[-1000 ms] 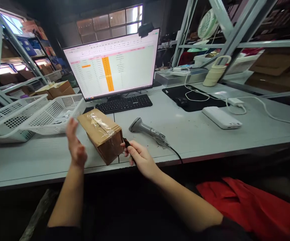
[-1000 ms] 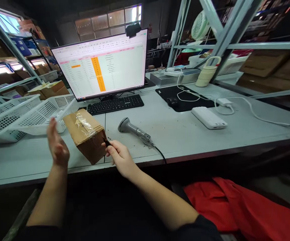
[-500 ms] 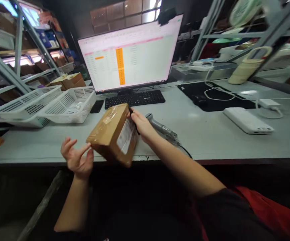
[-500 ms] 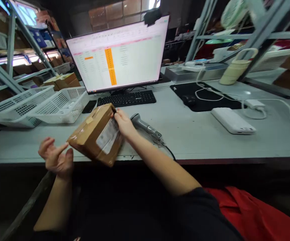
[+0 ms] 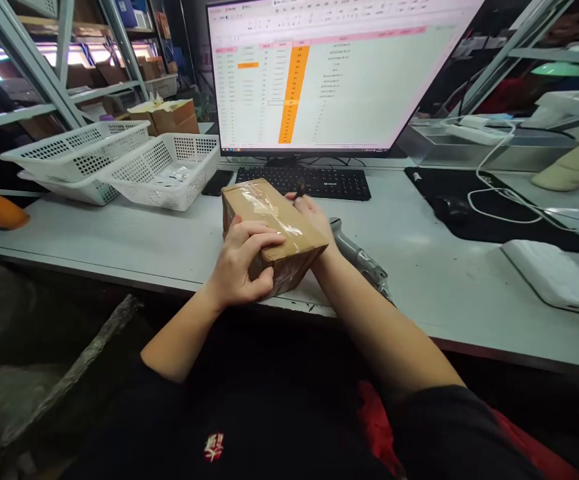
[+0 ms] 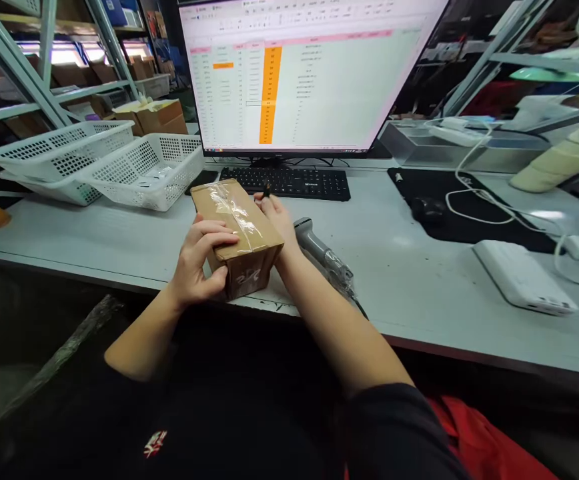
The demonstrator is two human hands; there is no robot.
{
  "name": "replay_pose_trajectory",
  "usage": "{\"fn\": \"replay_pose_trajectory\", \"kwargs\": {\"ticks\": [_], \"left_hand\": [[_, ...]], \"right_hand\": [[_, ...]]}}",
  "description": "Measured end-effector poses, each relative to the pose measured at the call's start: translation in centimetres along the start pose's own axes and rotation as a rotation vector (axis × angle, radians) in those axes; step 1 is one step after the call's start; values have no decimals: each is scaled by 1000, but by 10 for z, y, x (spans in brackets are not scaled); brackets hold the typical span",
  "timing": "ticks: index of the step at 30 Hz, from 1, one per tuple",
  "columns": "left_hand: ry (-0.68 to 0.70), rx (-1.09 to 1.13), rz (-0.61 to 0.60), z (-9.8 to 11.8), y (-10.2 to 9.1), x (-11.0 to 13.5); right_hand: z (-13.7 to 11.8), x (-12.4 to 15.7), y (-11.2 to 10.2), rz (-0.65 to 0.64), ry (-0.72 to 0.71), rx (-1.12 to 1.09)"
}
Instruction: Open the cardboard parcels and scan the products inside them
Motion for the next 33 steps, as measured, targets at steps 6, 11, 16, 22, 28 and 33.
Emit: {"fn": "replay_pose_trajectory", "kwargs": {"ticks": [6, 11, 16, 22, 28, 33], "left_hand": [[-55, -115, 95, -2, 0, 3], [-119, -96, 203, -1, 1, 4], [-100, -61, 288, -1, 3, 3], [-82, -13, 359, -6, 2, 7], [-65, -30, 370, -6, 4, 7], [-86, -6, 389, -9, 2, 8]], "right_hand": [[-127, 80, -37, 101, -645, 529], [-163, 145, -11, -192, -896, 1063], [-161, 151, -1, -225, -938, 1116], [-162, 148, 5, -191, -966, 1145], [-161, 151, 7, -206, -942, 1156], [-161, 144, -3, -174, -898, 1213]]}}
Point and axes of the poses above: each hand's wrist, its own x-axis away from the middle knuckle, its own y-axis out of the palm, z = x × y, the point moved 8 cm from there along -x, towards the middle knuckle, and after that the axes turned 10 degrees about -y, right-handed, at the moved point
